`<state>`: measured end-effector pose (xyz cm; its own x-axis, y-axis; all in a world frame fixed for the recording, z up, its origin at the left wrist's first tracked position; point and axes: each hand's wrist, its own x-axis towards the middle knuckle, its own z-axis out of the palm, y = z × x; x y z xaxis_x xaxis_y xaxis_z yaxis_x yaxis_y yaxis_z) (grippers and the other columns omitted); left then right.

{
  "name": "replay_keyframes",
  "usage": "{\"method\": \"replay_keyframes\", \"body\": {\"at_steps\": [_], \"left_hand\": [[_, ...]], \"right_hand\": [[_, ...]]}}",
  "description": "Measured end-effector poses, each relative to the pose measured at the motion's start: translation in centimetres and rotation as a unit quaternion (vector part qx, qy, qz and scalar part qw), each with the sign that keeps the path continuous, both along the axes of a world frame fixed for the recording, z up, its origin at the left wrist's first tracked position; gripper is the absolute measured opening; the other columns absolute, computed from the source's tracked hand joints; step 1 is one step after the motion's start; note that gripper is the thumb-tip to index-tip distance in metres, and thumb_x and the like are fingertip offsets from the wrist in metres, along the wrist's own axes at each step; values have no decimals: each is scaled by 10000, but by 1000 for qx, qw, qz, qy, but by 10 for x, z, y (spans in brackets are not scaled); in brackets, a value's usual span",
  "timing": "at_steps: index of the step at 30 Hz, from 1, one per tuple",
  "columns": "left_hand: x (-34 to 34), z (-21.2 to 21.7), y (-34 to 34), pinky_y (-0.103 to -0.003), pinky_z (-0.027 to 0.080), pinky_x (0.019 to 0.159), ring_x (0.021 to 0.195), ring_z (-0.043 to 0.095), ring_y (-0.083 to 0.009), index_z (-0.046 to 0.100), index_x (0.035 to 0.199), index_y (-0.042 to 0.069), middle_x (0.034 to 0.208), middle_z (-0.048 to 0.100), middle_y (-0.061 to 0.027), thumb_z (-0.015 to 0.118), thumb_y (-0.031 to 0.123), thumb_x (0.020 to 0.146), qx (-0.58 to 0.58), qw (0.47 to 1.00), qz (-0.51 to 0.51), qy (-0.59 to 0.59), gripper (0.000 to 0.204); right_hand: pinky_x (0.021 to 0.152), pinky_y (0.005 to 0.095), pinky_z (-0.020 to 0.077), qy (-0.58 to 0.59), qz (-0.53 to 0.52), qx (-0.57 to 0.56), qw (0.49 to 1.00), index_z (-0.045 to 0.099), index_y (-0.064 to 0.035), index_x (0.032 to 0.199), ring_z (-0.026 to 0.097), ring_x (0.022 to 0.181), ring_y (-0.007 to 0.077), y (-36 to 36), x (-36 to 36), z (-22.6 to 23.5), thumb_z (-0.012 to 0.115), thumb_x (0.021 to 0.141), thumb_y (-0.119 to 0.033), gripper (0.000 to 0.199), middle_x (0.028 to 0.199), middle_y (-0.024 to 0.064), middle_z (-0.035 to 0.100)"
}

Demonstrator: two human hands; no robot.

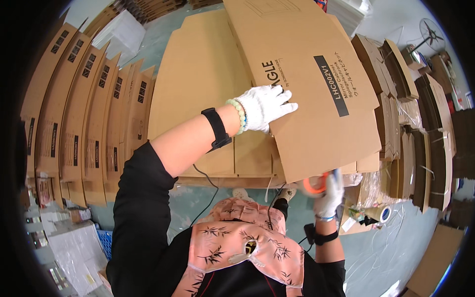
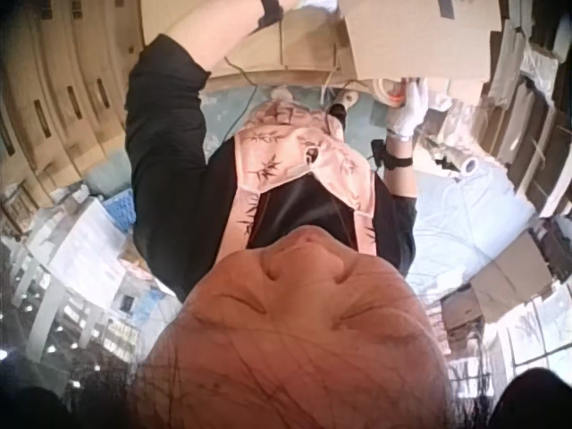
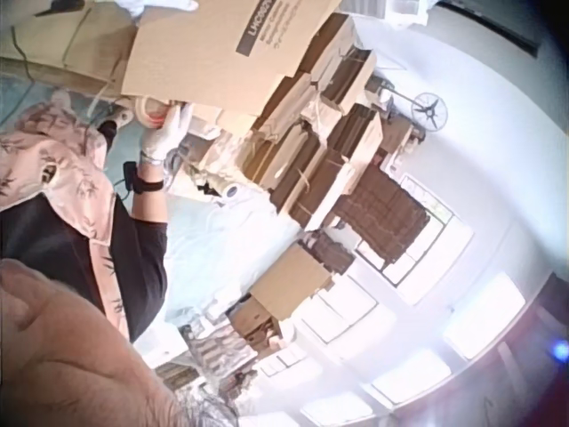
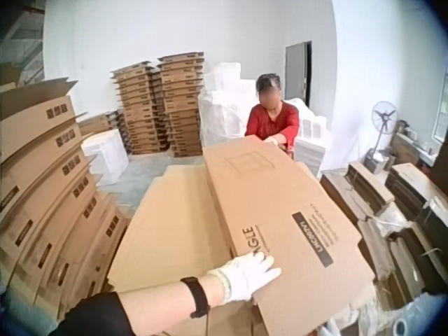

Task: Assemble cardboard boxes, insert foam padding, and seal with tape.

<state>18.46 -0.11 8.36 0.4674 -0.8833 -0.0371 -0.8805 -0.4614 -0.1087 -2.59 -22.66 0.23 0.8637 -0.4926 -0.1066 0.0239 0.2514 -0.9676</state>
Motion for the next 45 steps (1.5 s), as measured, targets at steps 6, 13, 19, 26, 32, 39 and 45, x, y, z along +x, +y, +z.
{"method": "replay_keyframes", "body": {"at_steps": [6, 13, 19, 26, 32, 39, 45], "left_hand": [[7, 13, -10, -415, 518, 899, 1054, 612, -317, 558, 1306, 153, 1216, 574, -142, 547, 91, 851, 53, 996, 17, 70, 459], [-1, 10, -18, -436, 531, 879, 1044, 636, -341, 580, 1273, 121, 1146, 625, -161, 500, 182, 913, 37, 996, 47, 63, 373], [0, 6, -25, -429, 527, 867, 1008, 639, -308, 597, 1251, 118, 1114, 626, -141, 519, 189, 892, 9, 998, 30, 51, 375], [-21, 6, -22, -441, 448, 985, 1101, 578, -304, 586, 1268, 85, 1171, 607, -150, 539, 444, 894, -55, 992, 103, 43, 521], [-102, -6, -74, -516, 268, 1164, 1331, 423, -433, 486, 1365, -21, 1406, 474, -261, 608, 629, 792, -249, 966, 52, 54, 875], [-123, 14, -96, -463, 487, 931, 1075, 598, -400, 511, 1325, -29, 1232, 591, -251, 788, 325, 721, -311, 893, 294, -136, 753], [-158, 20, -58, -400, 520, 565, 613, 635, -317, 582, 1201, -31, 775, 660, -149, 676, 263, 870, -88, 880, 429, -182, 453]], "right_hand": [[1071, 405, 385, 55, 386, -231, 891, 504, 17, 1365, 526, 1240, 333, 122, -1, -19, 606, 919, -237, 522, 1316, 235, 554], [849, 445, 488, 70, 229, -146, 960, 584, -16, 1224, 638, 1006, 302, 195, 140, -133, 499, 989, -326, 398, 1120, 176, 659], [1018, 367, 438, -60, 243, 258, 933, 478, -43, 1401, 597, 1154, 266, 191, 164, -149, 478, 1003, -309, 478, 1312, 121, 608], [977, 312, 465, 192, 558, 15, 807, 636, 54, 1226, 629, 1058, 189, 35, 35, -8, 695, 840, -218, 477, 1156, 148, 683], [964, 320, 493, 166, 518, 9, 839, 647, 74, 1197, 650, 1039, 191, -103, 76, 12, 686, 782, -139, 469, 1129, 151, 695], [972, 311, 477, 107, 549, -20, 829, 644, 72, 1208, 645, 1051, 213, -183, 178, -29, 705, 774, -174, 503, 1150, 150, 691], [916, 307, 507, 139, 639, 4, 756, 648, 79, 1188, 656, 983, 209, -190, 212, -47, 725, 772, -225, 521, 1109, 162, 695]]}}
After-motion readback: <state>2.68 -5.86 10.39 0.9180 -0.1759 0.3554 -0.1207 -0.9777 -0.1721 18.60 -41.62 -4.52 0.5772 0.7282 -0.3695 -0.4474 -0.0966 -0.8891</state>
